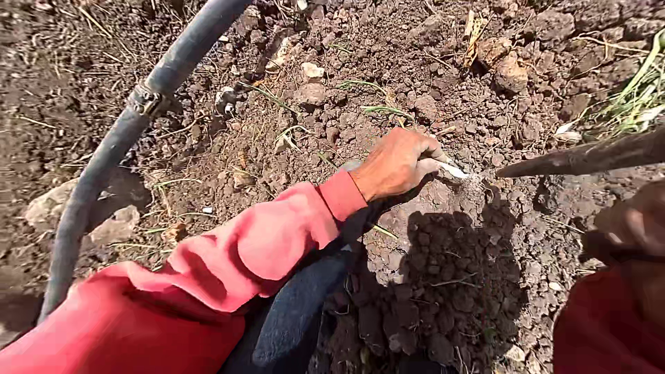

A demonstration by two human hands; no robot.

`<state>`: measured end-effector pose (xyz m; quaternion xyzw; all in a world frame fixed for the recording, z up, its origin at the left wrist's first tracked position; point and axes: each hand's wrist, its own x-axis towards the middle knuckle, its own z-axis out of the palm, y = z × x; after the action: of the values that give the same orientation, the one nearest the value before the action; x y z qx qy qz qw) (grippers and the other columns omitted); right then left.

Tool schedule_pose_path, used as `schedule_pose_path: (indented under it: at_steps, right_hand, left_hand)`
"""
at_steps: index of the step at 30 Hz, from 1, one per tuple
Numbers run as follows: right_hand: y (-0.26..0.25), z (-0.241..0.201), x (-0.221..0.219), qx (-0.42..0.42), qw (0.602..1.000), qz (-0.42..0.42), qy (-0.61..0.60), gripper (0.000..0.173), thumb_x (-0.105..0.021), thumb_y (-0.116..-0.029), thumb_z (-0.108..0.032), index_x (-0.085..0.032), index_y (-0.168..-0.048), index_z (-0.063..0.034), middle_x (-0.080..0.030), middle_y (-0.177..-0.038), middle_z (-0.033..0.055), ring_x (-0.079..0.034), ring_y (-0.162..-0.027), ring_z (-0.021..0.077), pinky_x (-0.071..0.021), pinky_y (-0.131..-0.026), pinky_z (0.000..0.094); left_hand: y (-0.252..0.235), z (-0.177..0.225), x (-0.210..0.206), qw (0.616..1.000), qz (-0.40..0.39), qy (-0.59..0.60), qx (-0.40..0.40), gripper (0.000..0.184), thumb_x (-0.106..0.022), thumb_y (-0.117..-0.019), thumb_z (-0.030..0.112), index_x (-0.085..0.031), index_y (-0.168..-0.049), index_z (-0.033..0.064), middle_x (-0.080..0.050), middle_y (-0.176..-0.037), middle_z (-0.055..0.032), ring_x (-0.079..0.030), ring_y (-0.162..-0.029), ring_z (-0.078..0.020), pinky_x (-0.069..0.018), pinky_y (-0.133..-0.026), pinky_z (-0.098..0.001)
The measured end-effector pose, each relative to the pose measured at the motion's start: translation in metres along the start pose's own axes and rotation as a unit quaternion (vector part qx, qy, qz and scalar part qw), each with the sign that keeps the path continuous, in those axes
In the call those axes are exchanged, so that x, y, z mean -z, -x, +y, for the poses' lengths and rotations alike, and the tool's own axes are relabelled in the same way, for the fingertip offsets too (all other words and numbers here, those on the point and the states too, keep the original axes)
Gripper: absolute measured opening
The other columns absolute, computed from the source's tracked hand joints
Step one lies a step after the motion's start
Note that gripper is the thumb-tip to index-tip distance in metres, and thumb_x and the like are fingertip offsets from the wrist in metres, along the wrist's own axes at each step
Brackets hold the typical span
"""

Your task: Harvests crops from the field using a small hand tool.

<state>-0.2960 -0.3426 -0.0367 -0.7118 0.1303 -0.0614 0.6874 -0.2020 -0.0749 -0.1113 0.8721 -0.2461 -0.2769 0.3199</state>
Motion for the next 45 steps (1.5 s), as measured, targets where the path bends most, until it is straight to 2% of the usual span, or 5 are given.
schedule_pose_path:
  at_steps: [5, 12, 24, 29, 45]
  right_hand:
    - [0.04, 0.116, -0.061, -0.08, 0.977, 0.141, 0.137, 0.039, -0.043, -0.1074, -0.042, -0.061, -0.107, -0.0081, -0.054, -0.067, -0.0041, -0.056, -0.054, 0.0093, -0.0522, -0.051, 0.0335]
    - [0.134, 0.022, -0.006, -0.027, 0.989, 0.131, -0.065, 0.034, -0.054, -0.1032, -0.051, -0.064, -0.102, -0.0195, -0.056, -0.065, -0.0091, -0.053, -0.053, 0.0039, -0.0487, -0.05, 0.0243]
    - [0.229, -0.02, 0.143, -0.092, 0.93, 0.344, 0.093, 0.037, -0.053, -0.1024, -0.051, -0.059, -0.099, -0.0148, -0.051, -0.06, -0.0088, -0.05, -0.047, 0.0052, -0.0472, -0.044, 0.0267]
    - [0.246, 0.119, 0.202, -0.235, 0.851, 0.383, 0.272, 0.058, -0.04, -0.1036, -0.054, -0.066, -0.108, -0.0027, -0.058, -0.065, 0.0026, -0.057, -0.054, 0.0146, -0.0518, -0.052, 0.0402]
    - [0.229, 0.11, 0.217, -0.319, 0.852, 0.318, 0.267, 0.049, -0.051, -0.1052, -0.04, -0.066, -0.121, 0.0048, -0.071, -0.09, 0.0237, -0.071, -0.084, 0.0385, -0.055, -0.079, 0.0607]
  left_hand:
    - [-0.05, 0.048, -0.032, 0.981, -0.012, -0.192, -0.027, 0.021, -0.063, -0.0977, 0.032, -0.079, -0.093, 0.019, -0.07, -0.092, -0.0033, -0.06, -0.103, -0.029, -0.0439, -0.088, -0.05]
    - [-0.043, 0.064, -0.101, 0.947, -0.112, -0.269, -0.139, 0.014, -0.066, -0.0943, 0.014, -0.08, -0.093, 0.0164, -0.073, -0.115, -0.0056, -0.053, -0.133, -0.0357, -0.0296, -0.12, -0.063]
    - [-0.222, 0.139, -0.105, 0.934, 0.006, -0.347, 0.086, 0.045, -0.058, -0.0977, 0.039, -0.067, -0.111, -0.0035, -0.07, -0.109, -0.0312, -0.067, -0.107, -0.0515, -0.0427, -0.098, -0.0726]
    - [-0.22, 0.154, -0.101, 0.938, 0.016, -0.305, 0.165, 0.052, -0.068, -0.0918, 0.041, -0.066, -0.114, -0.0054, -0.063, -0.121, -0.0382, -0.06, -0.116, -0.0588, -0.0418, -0.091, -0.0804]
    - [-0.117, 0.259, 0.033, 0.977, -0.008, -0.111, 0.179, 0.028, -0.067, -0.0962, 0.013, -0.065, -0.121, -0.0017, -0.073, -0.098, -0.0193, -0.074, -0.082, -0.0303, -0.0619, -0.08, -0.0531]
